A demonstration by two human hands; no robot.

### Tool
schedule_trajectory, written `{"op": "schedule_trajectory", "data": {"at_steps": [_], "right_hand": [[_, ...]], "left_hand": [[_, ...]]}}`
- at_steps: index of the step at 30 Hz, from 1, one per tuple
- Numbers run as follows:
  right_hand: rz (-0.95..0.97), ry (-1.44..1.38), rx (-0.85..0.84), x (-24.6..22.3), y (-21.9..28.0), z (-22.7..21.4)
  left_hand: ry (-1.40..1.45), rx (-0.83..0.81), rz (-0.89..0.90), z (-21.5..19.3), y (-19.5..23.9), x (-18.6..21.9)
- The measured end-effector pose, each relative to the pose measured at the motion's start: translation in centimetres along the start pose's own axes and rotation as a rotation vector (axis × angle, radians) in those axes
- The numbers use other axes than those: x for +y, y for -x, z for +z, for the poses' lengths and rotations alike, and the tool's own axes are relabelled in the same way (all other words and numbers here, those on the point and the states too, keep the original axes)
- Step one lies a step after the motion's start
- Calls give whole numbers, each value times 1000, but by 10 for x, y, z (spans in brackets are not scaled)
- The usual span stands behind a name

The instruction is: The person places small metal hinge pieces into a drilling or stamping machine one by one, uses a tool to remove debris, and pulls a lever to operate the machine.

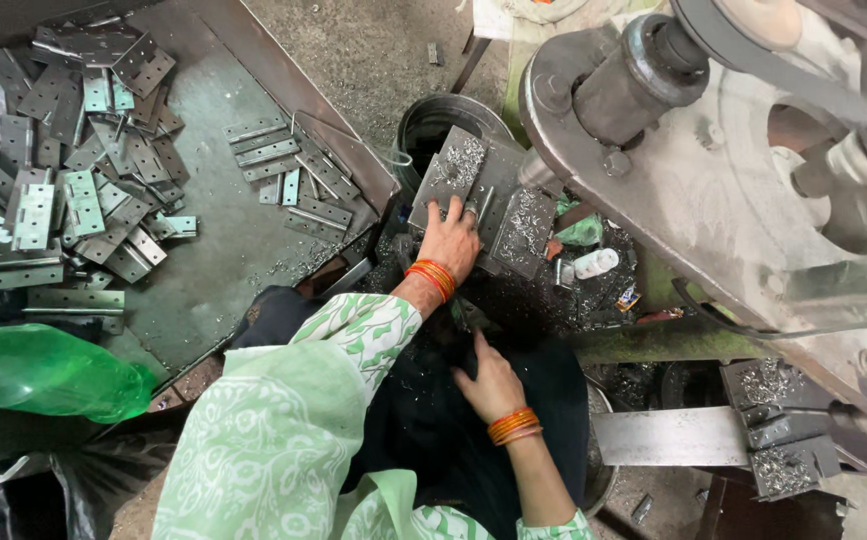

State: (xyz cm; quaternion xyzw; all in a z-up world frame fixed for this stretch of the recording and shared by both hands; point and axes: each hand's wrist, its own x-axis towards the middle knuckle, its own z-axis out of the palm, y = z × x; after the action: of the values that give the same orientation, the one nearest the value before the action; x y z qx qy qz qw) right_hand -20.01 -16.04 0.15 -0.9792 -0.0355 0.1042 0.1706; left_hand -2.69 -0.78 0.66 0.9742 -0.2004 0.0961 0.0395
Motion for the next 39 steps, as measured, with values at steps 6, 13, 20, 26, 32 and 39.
{"op": "schedule_trajectory", "data": {"at_steps": [6, 13, 20, 26, 32, 39], "right_hand": [[86, -153, 86, 6, 15, 46], [77, -113, -40, 8, 6, 19], [-48, -27, -65, 21, -18, -1], [38, -175, 192, 13, 23, 82], [-55, -230, 88, 16, 14, 44], [109, -53, -31, 14, -4, 24]], "left_hand": [[-40, -43, 28, -12, 0, -2], [-130, 39, 55, -2, 6, 8], [-138, 7, 56, 5, 2, 15], [-121, 29, 39, 0, 4, 15], [-62, 51, 26, -3, 5, 3], [-24, 114, -12, 10, -20, 2]]}}
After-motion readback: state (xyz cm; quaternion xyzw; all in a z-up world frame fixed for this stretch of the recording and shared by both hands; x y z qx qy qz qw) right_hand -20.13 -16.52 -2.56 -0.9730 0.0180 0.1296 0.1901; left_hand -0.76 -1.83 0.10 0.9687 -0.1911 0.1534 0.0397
